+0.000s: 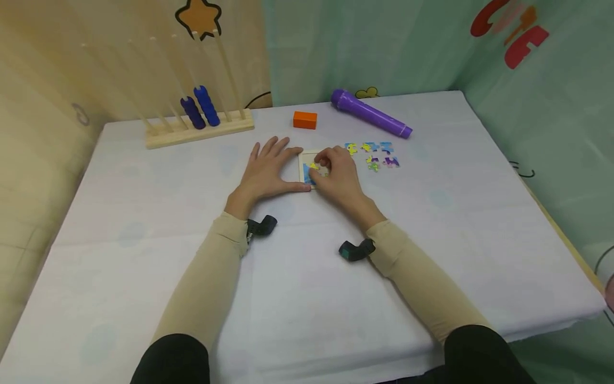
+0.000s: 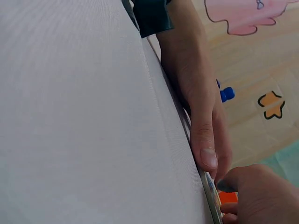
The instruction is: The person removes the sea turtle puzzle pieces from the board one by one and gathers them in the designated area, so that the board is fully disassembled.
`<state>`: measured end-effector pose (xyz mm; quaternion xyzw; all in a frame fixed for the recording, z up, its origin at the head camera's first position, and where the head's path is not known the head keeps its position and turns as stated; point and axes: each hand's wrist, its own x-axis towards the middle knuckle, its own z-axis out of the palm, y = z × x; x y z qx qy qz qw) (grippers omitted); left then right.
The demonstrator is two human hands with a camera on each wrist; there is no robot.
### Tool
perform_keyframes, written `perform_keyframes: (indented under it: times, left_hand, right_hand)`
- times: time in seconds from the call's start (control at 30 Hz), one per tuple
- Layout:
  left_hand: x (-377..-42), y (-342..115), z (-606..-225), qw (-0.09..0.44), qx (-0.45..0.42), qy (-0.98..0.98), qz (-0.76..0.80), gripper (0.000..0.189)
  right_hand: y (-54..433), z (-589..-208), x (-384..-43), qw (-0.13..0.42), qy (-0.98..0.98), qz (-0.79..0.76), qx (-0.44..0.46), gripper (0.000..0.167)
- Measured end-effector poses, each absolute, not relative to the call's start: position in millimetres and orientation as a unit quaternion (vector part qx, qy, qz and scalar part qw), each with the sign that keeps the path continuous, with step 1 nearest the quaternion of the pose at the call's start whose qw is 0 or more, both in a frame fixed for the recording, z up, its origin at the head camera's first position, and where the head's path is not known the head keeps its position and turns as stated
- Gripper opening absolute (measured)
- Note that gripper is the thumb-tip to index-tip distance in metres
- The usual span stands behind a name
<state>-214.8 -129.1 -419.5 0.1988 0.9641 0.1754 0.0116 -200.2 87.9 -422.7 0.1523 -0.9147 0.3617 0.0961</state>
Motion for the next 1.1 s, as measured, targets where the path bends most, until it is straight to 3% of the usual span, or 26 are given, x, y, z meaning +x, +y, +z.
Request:
perform_keyframes:
  times: [0.63,1.1]
  left_hand:
    - [-216.2,-131.1,-419.3,0.013,0.2,0.964,0.174,0.103]
    - [-215.9,-130.7,-419.3,0.018,0.196,0.964,0.176,0.103]
  right_hand:
    - [87.0,-419.0,-199.6,0.06,-0.923,0.341,0.165,0.033]
    - [89.2,-426.0,-197.6,0.127,-0.869,0.437,0.195,0.022]
